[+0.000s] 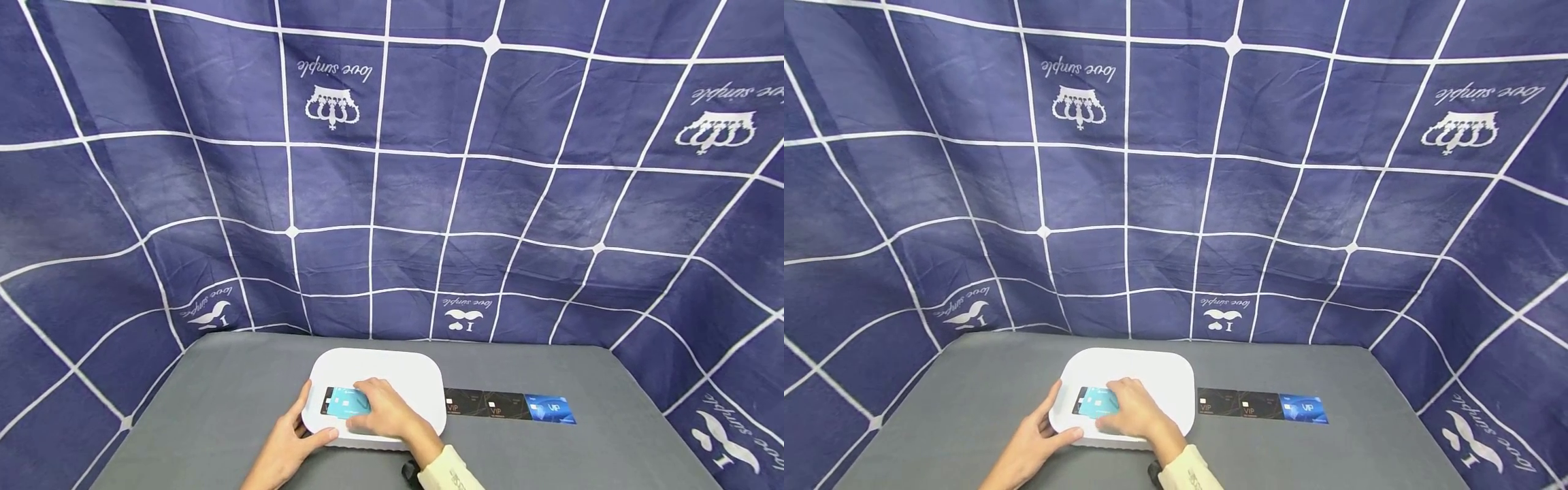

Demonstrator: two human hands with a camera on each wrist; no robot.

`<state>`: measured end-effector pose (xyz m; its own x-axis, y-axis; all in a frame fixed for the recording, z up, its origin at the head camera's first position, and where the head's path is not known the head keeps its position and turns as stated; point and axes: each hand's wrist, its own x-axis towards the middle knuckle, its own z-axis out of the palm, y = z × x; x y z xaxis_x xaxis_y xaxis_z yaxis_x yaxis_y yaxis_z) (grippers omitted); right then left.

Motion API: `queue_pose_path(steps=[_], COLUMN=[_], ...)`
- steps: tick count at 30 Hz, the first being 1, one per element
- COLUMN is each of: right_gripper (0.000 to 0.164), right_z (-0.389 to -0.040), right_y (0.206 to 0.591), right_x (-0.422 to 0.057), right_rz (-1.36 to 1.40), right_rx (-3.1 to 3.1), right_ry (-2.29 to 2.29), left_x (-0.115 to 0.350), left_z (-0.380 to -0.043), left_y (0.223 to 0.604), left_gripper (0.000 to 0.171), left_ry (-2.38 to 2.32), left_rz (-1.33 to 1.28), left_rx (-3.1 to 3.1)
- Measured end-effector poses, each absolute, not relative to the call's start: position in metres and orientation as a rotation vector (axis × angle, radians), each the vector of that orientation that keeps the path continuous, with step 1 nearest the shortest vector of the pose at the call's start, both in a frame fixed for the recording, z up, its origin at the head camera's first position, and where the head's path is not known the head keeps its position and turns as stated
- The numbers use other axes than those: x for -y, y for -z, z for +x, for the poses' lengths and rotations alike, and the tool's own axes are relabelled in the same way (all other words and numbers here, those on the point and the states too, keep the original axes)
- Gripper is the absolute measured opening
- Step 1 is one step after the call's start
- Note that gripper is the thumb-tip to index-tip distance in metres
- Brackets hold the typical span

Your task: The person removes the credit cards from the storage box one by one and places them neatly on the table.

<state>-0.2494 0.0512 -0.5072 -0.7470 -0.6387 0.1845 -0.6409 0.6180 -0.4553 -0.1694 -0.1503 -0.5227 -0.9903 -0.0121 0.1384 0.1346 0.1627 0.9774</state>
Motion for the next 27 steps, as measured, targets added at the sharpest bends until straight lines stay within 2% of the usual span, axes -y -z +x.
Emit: queue_pose_path(steps=[6,14,27], right_gripper=[0.062,0.053,0.048], right_z=[-0.2463,-0.2471,-0.2487], right_y=[0.5062,0.5042,0.5048], right_x=[-0.0508,-0.0506,-0.0528], right_rz=[1.066,0.971,1.006], right_rx=[2.907,2.984,2.945], right_ry=[-0.745,-0.66,-0.609], left_x=[0.1508,0.15,0.1504], left_z=[-0.1686,-0.1703,-0.1702], left_y=[0.5239,0.5243,0.5227], left_gripper=[0.1,0.099,0.098], left_ry=[1.926,1.931,1.959], left_rz=[-0.11,-0.107,-0.118], left_rx=[2.329,2.329,2.316])
